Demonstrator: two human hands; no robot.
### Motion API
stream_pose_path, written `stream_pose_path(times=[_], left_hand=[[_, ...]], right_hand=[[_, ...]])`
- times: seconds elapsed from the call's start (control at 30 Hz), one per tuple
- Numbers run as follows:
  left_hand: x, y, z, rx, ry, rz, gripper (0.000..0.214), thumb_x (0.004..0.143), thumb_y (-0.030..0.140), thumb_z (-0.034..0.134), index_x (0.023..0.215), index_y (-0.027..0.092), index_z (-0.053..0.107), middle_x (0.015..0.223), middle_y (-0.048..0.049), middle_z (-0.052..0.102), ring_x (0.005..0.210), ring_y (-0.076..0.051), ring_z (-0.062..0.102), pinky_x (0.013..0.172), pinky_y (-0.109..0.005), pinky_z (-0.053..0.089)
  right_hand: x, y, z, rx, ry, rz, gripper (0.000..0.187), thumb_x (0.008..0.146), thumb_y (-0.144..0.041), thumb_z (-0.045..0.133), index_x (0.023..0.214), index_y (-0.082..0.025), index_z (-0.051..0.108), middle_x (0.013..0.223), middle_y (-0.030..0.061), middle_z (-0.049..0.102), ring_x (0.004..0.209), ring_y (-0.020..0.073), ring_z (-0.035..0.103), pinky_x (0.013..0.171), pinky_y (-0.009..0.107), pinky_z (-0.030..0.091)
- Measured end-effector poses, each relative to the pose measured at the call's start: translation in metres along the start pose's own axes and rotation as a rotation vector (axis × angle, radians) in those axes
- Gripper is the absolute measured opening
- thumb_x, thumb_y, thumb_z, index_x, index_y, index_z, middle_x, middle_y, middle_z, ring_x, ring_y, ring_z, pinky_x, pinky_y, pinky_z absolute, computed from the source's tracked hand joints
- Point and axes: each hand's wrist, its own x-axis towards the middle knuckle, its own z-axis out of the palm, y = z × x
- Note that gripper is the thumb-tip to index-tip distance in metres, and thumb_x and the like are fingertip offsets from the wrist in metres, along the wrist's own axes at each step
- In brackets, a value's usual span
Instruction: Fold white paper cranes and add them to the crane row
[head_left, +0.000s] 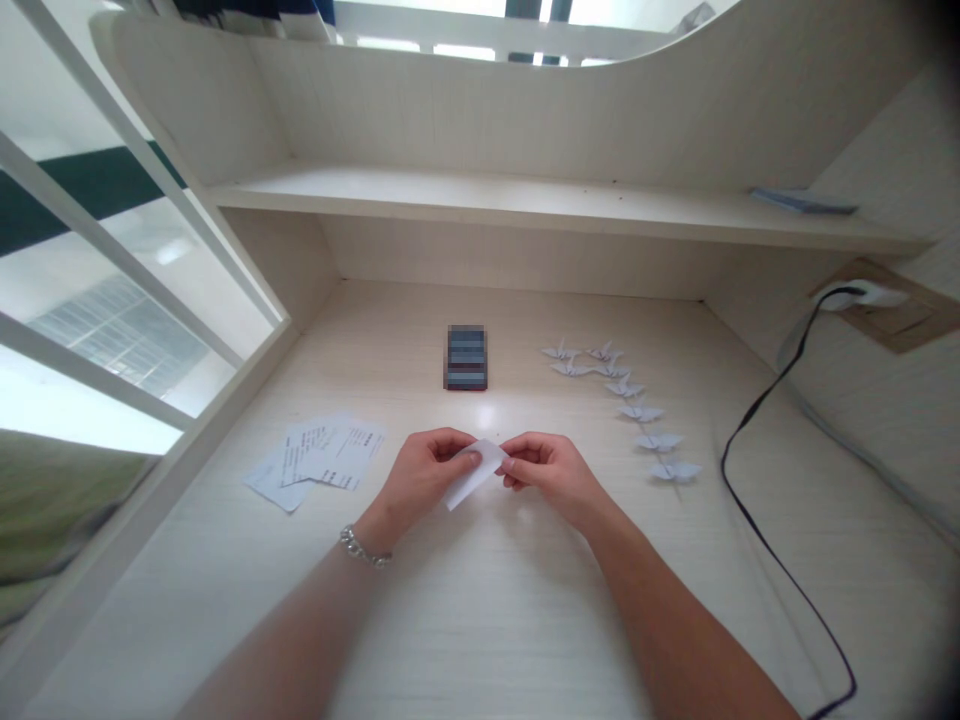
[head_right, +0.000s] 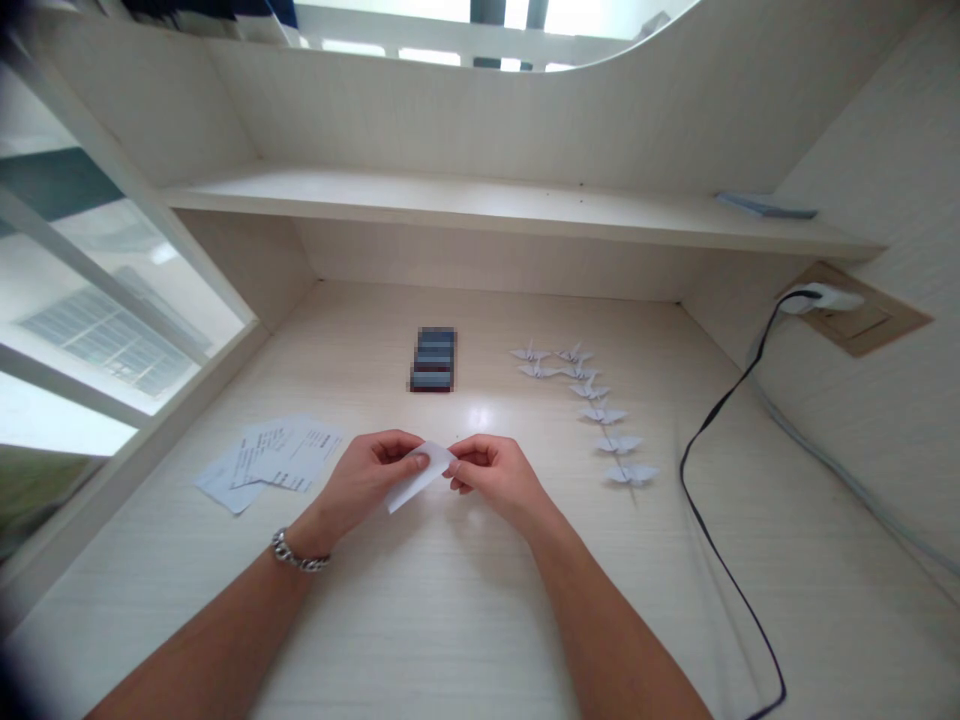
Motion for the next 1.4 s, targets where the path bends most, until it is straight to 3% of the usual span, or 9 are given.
stream_pose_path(times=[0.5, 0.83, 1.03, 1.17, 1.4], left_hand=[[-0.0013, 0.0035, 0.0028, -0.017, 0.042, 0.000, 0.024, 0.070, 0.032, 0.065, 0.085, 0.015, 0.070, 0.081, -0.0061, 0.070, 0.069, -0.015, 0.060, 0.056, -0.021, 0.045], [-0.0023, 0.0008, 0.0022, 0.018, 0.049, 0.142, 0.013, 0.071, 0.027, 0.063, 0.071, 0.015, 0.070, 0.075, -0.0054, 0.067, 0.066, -0.014, 0.058, 0.055, -0.021, 0.042], [-0.0023, 0.0007, 0.0024, 0.092, 0.031, 0.221, 0.011, 0.074, 0.020, 0.060, 0.072, 0.017, 0.070, 0.076, -0.0047, 0.067, 0.071, -0.015, 0.060, 0.063, -0.023, 0.044], [-0.0037, 0.0016, 0.0046, 0.136, -0.022, 0.229, 0.012, 0.074, 0.019, 0.059, 0.073, 0.018, 0.071, 0.078, -0.0044, 0.068, 0.073, -0.015, 0.061, 0.068, -0.024, 0.046], [-0.0027, -0.0001, 0.0075, 0.082, -0.028, 0.144, 0.016, 0.073, 0.025, 0.060, 0.082, 0.017, 0.069, 0.082, -0.0057, 0.070, 0.075, -0.017, 0.062, 0.067, -0.025, 0.048]], right_hand=[[0.0000, -0.0004, 0.0008, 0.075, 0.062, -0.009, 0.017, 0.066, -0.025, 0.069, 0.079, -0.014, 0.067, 0.064, 0.0028, 0.064, 0.059, 0.0128, 0.059, 0.057, 0.025, 0.047], [-0.0011, -0.0020, 0.0034, 0.161, 0.117, -0.001, 0.020, 0.059, -0.024, 0.072, 0.076, -0.015, 0.069, 0.061, 0.0031, 0.064, 0.056, 0.0141, 0.060, 0.054, 0.026, 0.047], [-0.0040, -0.0065, -0.0047, 0.156, -0.011, 0.023, 0.023, 0.065, -0.029, 0.069, 0.083, -0.014, 0.068, 0.069, 0.0052, 0.066, 0.063, 0.0145, 0.062, 0.060, 0.027, 0.049], [-0.0042, -0.0081, -0.0021, 0.109, -0.017, 0.046, 0.026, 0.069, -0.037, 0.066, 0.082, -0.015, 0.069, 0.072, 0.0045, 0.065, 0.062, 0.0129, 0.061, 0.060, 0.026, 0.048], [-0.0021, -0.0005, 0.0048, 0.057, -0.013, 0.062, 0.023, 0.065, -0.033, 0.070, 0.077, -0.014, 0.069, 0.065, 0.0030, 0.065, 0.058, 0.0126, 0.059, 0.058, 0.026, 0.047]])
